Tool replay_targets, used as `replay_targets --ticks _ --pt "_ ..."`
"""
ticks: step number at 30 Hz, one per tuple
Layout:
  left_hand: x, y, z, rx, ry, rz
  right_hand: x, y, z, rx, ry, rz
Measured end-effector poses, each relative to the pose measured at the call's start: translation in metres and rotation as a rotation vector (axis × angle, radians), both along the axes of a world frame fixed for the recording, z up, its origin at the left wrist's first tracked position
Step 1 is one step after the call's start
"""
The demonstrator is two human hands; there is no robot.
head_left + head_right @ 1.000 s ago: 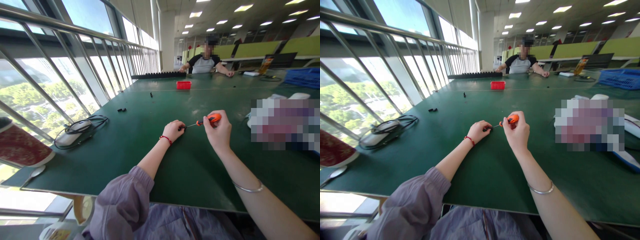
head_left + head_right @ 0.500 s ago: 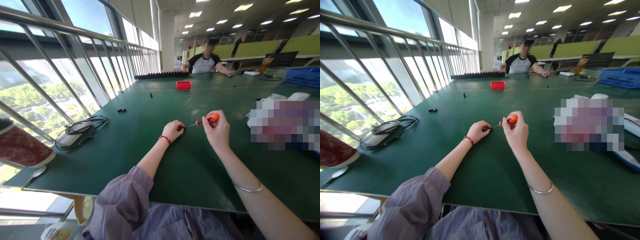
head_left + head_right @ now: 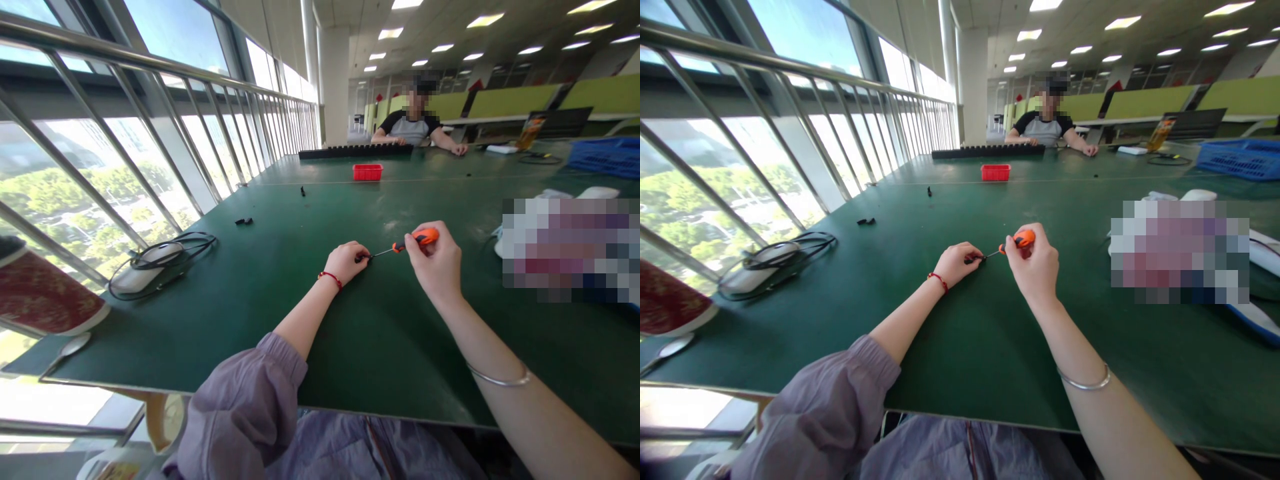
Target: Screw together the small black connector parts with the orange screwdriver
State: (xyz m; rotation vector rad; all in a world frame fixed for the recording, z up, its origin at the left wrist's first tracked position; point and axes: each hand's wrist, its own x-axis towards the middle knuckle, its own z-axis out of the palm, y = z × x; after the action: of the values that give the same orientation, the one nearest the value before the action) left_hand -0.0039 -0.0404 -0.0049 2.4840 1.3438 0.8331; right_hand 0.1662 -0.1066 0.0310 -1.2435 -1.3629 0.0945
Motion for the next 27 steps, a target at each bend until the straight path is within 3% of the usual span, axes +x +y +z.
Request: replay_targets --ticks 27 --pt "-0.0007 0.0010 -0.0006 0.003 -0.019 -0.007 -0.0026 -0.0016 -0.0011 0.004 -0.017 0.022"
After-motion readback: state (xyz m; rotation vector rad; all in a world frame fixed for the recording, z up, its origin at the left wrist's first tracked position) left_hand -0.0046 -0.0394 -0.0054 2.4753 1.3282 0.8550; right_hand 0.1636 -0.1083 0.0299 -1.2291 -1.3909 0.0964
